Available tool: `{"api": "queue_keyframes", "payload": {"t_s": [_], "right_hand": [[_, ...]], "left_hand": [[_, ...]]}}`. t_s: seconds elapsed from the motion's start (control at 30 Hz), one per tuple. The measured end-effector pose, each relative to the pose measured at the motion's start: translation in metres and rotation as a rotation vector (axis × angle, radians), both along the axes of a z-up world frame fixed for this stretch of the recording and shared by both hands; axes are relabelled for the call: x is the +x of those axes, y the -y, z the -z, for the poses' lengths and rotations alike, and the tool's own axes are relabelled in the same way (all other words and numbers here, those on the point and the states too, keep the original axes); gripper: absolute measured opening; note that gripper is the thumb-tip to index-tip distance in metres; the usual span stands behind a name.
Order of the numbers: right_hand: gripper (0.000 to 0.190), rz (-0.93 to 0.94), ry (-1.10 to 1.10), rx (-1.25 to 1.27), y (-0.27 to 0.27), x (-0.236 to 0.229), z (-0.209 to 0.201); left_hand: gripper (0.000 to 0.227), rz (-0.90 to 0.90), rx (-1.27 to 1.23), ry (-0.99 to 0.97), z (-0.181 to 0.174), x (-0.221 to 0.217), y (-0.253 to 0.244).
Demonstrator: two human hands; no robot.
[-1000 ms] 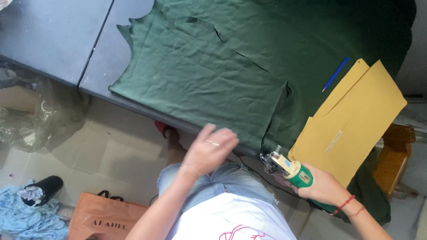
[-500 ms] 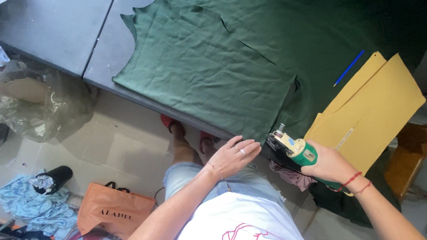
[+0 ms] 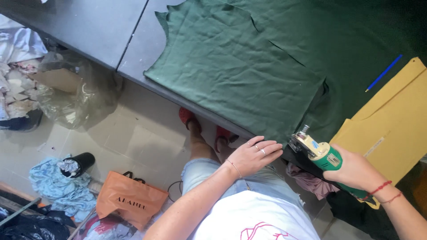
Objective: The person uses a green electric rotary cutter to cut a large piece of dark green fabric on a table. They place a yellow paper pattern on the fabric, trace the outline with a blue pen, and then cut along the marked lines to create fabric pieces.
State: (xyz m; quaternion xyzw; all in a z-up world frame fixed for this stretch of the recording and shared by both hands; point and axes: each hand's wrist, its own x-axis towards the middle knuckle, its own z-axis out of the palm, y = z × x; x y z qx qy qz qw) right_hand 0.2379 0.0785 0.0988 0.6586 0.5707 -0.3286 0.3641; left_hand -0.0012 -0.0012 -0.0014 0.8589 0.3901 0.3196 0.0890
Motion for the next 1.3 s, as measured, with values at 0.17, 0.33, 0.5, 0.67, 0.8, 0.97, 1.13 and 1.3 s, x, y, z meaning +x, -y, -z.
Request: {"api": "queue_keyframes", "payload": {"t_s": [0.17,0.33,0.5,0.67,0.8,0.97,1.13,1.3], "right_hand": [[0.065,-0.009,-0.037,0.021,0.005,0.009,0.008],[0.055,0.052,-0.063,0.050,0.026,0.018,0.003],[0.077,0.517,-0.260,0.119,0.061,0.027,-0.014],[0.048,0.687,-0.380,0.340,0.071,0.017,-0.017],[0.037,0.732,-0.396,0.416,0.055,-0.009,-0.033],[0.055,0.678,-0.333,0.411,0.054,-0.010,-0.018],[0.058,0.745,-0.251,0.333,0.060,-0.048,-0.023],[0.070,0.738,-0.344,0.339,0.074,-0.105,-0.002]], "left_hand": [[0.032,0.004,-0.008,-0.028,0.000,-0.002,0.001],[0.030,0.015,0.005,-0.003,-0.006,-0.008,-0.002],[0.015,-0.126,0.010,0.340,-0.040,-0.032,-0.030],[0.023,-0.538,-0.036,0.094,-0.047,-0.057,-0.096],[0.058,-0.817,-0.175,-0.319,-0.015,-0.075,-0.113],[0.063,-0.854,-0.190,-0.441,-0.010,-0.126,-0.087],[0.067,-0.996,-0.245,-0.498,-0.014,-0.193,-0.055],[0.020,-0.817,-0.043,-0.143,-0.035,-0.260,-0.063]]}}
